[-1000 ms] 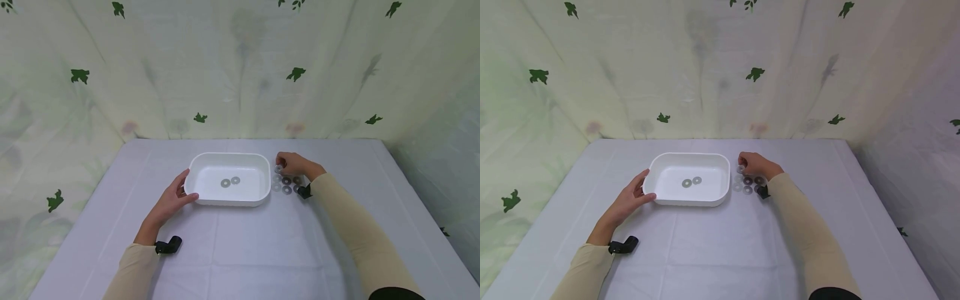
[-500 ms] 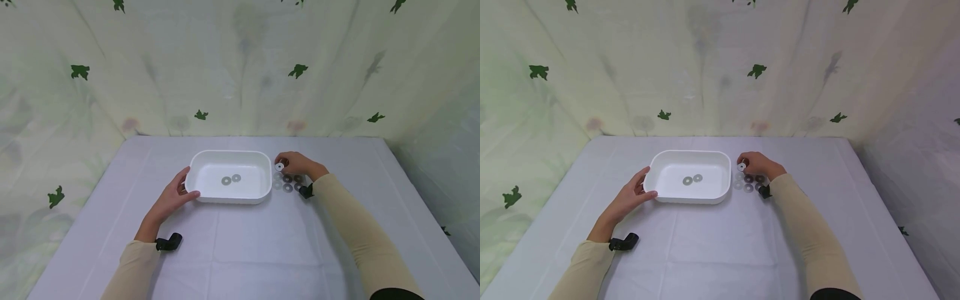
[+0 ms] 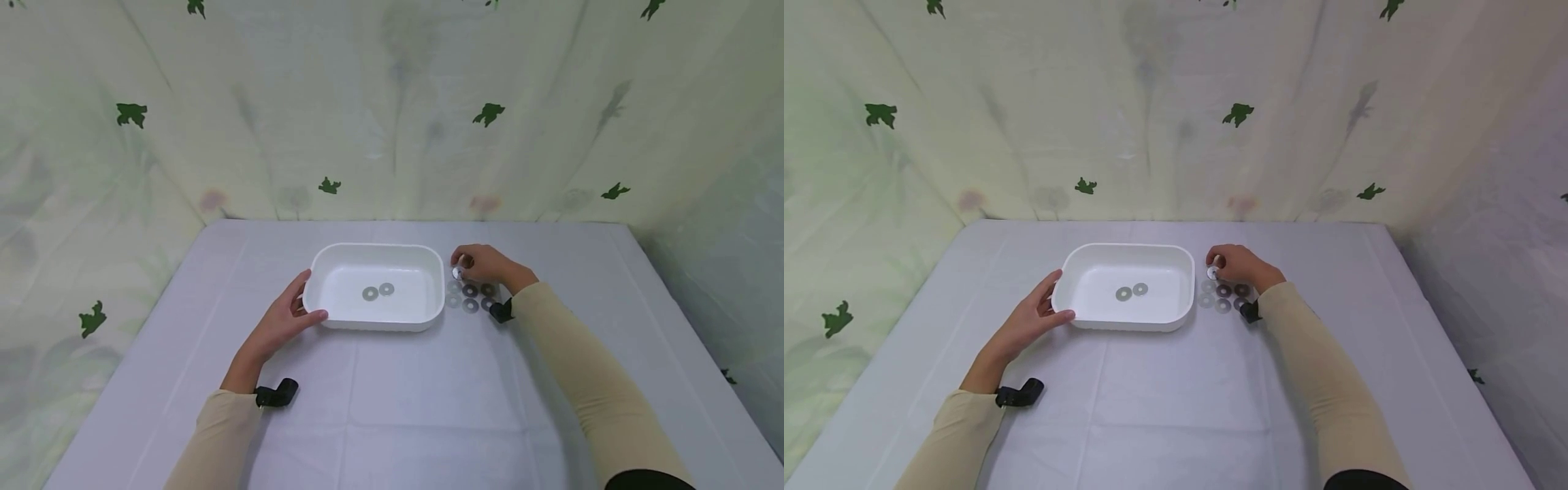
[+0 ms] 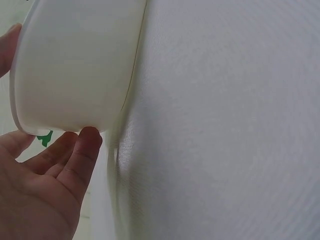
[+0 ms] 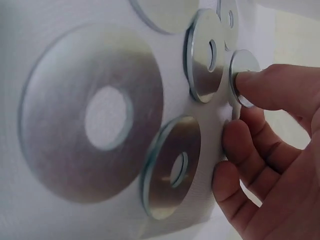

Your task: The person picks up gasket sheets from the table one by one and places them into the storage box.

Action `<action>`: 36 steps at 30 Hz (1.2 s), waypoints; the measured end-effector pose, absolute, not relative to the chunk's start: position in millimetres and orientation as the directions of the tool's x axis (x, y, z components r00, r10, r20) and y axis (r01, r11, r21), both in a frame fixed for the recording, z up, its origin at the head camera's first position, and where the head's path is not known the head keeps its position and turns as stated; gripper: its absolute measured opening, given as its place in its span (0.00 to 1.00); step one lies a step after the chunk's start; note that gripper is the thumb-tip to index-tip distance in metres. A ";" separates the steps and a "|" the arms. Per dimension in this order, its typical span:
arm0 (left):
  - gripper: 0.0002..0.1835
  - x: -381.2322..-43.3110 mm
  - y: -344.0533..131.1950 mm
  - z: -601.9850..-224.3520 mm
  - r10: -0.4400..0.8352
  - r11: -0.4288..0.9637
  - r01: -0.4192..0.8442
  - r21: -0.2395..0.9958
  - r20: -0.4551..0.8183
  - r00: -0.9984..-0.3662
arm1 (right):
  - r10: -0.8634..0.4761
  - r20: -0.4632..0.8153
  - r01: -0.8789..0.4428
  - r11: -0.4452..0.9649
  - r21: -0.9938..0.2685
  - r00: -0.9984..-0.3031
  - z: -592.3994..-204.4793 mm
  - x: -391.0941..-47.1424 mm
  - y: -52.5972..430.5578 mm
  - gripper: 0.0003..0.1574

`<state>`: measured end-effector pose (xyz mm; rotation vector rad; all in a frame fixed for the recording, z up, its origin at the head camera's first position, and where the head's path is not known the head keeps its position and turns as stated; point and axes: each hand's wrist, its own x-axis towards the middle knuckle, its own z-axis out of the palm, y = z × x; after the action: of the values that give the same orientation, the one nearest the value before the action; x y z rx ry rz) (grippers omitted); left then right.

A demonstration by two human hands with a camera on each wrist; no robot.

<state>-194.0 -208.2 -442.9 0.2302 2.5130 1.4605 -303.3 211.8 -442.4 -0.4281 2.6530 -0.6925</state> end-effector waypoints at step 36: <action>0.54 -196.2 -209.6 -449.0 0.255 0.470 0.021 0.882 -0.113 -0.960 | -0.450 -0.215 -0.243 0.758 -0.606 -0.867 -409.3 -299.8 226.6 0.22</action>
<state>-196.2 -209.6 -449.0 0.2385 2.4895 1.4897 -299.8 226.6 -409.3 -0.5322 2.6062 -0.8296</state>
